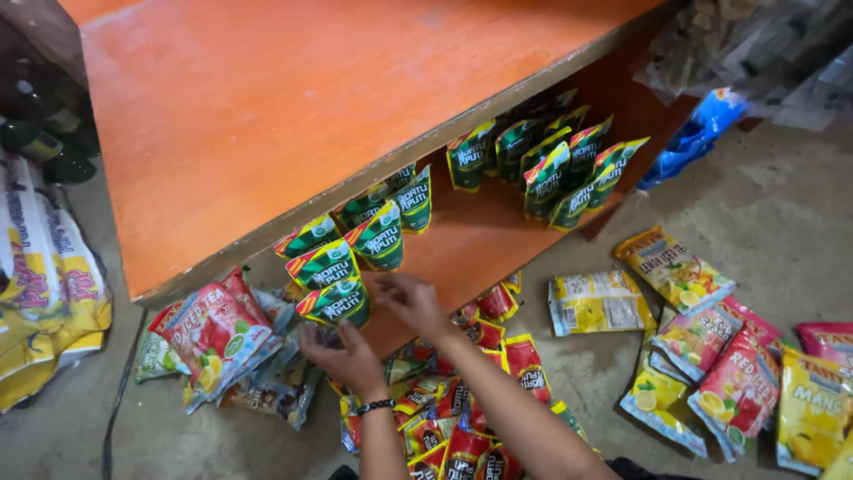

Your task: Organizing and stocking various snack and drink pouches on a lower shelf.

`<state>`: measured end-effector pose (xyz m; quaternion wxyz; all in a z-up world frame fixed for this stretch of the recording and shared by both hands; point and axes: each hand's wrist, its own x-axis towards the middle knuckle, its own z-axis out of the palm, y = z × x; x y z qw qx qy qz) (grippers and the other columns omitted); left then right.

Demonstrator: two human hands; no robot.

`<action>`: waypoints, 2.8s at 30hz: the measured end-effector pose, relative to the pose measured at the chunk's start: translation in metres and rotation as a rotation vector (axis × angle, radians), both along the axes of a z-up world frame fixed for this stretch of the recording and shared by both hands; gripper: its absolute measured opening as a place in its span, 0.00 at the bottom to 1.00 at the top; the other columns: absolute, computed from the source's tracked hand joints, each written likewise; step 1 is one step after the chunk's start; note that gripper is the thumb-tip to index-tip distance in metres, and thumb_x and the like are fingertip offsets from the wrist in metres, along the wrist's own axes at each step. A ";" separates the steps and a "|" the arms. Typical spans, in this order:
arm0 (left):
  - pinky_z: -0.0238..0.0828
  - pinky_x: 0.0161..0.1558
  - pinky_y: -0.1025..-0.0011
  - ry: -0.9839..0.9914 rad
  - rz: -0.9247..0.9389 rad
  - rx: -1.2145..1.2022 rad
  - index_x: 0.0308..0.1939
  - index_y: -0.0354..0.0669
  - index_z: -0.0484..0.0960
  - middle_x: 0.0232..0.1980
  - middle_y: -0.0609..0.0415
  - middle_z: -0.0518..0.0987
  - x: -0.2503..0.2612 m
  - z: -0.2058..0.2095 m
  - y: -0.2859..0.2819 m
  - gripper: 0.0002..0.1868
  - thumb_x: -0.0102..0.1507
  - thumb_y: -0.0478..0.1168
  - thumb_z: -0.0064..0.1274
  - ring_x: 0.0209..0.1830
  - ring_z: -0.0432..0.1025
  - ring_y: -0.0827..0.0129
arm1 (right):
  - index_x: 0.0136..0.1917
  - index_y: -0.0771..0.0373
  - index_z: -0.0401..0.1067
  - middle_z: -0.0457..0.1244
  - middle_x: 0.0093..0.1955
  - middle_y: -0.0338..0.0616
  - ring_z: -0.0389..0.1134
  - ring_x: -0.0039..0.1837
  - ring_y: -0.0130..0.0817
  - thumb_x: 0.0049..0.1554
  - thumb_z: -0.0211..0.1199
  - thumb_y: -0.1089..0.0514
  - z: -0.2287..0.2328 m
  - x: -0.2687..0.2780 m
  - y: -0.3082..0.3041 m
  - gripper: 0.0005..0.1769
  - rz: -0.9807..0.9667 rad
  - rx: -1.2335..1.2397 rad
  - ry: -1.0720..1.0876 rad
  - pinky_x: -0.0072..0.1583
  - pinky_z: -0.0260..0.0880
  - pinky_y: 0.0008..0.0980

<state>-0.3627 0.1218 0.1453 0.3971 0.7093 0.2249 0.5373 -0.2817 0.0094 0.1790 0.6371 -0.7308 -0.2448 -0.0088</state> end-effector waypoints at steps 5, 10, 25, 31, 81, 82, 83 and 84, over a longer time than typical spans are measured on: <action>0.68 0.60 0.66 0.033 -0.265 -0.290 0.66 0.33 0.70 0.61 0.44 0.79 -0.006 0.010 0.000 0.23 0.69 0.39 0.54 0.59 0.74 0.63 | 0.70 0.66 0.66 0.69 0.60 0.53 0.73 0.56 0.37 0.55 0.69 0.60 -0.010 -0.010 0.020 0.31 0.111 -0.004 -0.088 0.54 0.75 0.37; 0.74 0.50 0.64 0.134 -0.174 -0.306 0.61 0.33 0.76 0.54 0.45 0.83 -0.009 0.018 -0.006 0.20 0.68 0.40 0.55 0.50 0.80 0.61 | 0.72 0.65 0.65 0.71 0.57 0.51 0.74 0.55 0.36 0.58 0.68 0.59 -0.017 -0.008 0.023 0.31 0.119 -0.050 -0.023 0.54 0.75 0.37; 0.73 0.43 0.57 0.378 -0.188 -0.138 0.49 0.37 0.84 0.44 0.43 0.86 0.003 0.017 -0.042 0.13 0.65 0.41 0.56 0.44 0.81 0.50 | 0.66 0.64 0.69 0.70 0.58 0.49 0.74 0.54 0.36 0.57 0.69 0.57 -0.012 0.003 -0.023 0.25 -0.042 -0.095 0.048 0.53 0.75 0.36; 0.73 0.43 0.56 0.349 -0.207 -0.079 0.50 0.37 0.84 0.44 0.41 0.85 0.014 0.000 -0.048 0.13 0.66 0.42 0.56 0.44 0.80 0.49 | 0.66 0.62 0.69 0.72 0.55 0.49 0.76 0.50 0.37 0.55 0.70 0.57 -0.016 0.005 -0.033 0.27 -0.124 -0.090 0.059 0.52 0.76 0.36; 0.70 0.37 0.49 0.427 -0.647 -0.161 0.37 0.34 0.75 0.35 0.36 0.81 0.214 -0.063 -0.142 0.10 0.67 0.39 0.49 0.37 0.78 0.41 | 0.80 0.59 0.57 0.69 0.51 0.60 0.73 0.46 0.46 0.60 0.57 0.65 -0.056 0.115 -0.140 0.35 -0.592 -0.129 -0.146 0.48 0.72 0.40; 0.70 0.37 0.49 0.424 -0.643 -0.163 0.37 0.34 0.75 0.35 0.36 0.81 0.217 -0.062 -0.143 0.10 0.67 0.39 0.49 0.37 0.78 0.41 | 0.80 0.59 0.57 0.69 0.51 0.60 0.73 0.46 0.46 0.60 0.57 0.65 -0.053 0.118 -0.139 0.35 -0.587 -0.129 -0.148 0.48 0.72 0.40; 0.70 0.37 0.48 0.449 -0.602 -0.131 0.37 0.34 0.76 0.35 0.36 0.81 0.220 -0.060 -0.143 0.10 0.67 0.40 0.51 0.37 0.77 0.41 | 0.80 0.59 0.58 0.68 0.49 0.62 0.71 0.44 0.49 0.61 0.57 0.65 -0.049 0.120 -0.137 0.34 -0.584 -0.158 -0.105 0.47 0.71 0.41; 0.69 0.37 0.48 0.473 -0.560 -0.099 0.37 0.35 0.77 0.36 0.36 0.81 0.224 -0.058 -0.143 0.11 0.67 0.41 0.52 0.37 0.77 0.40 | 0.80 0.59 0.58 0.67 0.47 0.64 0.70 0.43 0.51 0.62 0.56 0.64 -0.045 0.123 -0.136 0.34 -0.579 -0.188 -0.062 0.47 0.71 0.42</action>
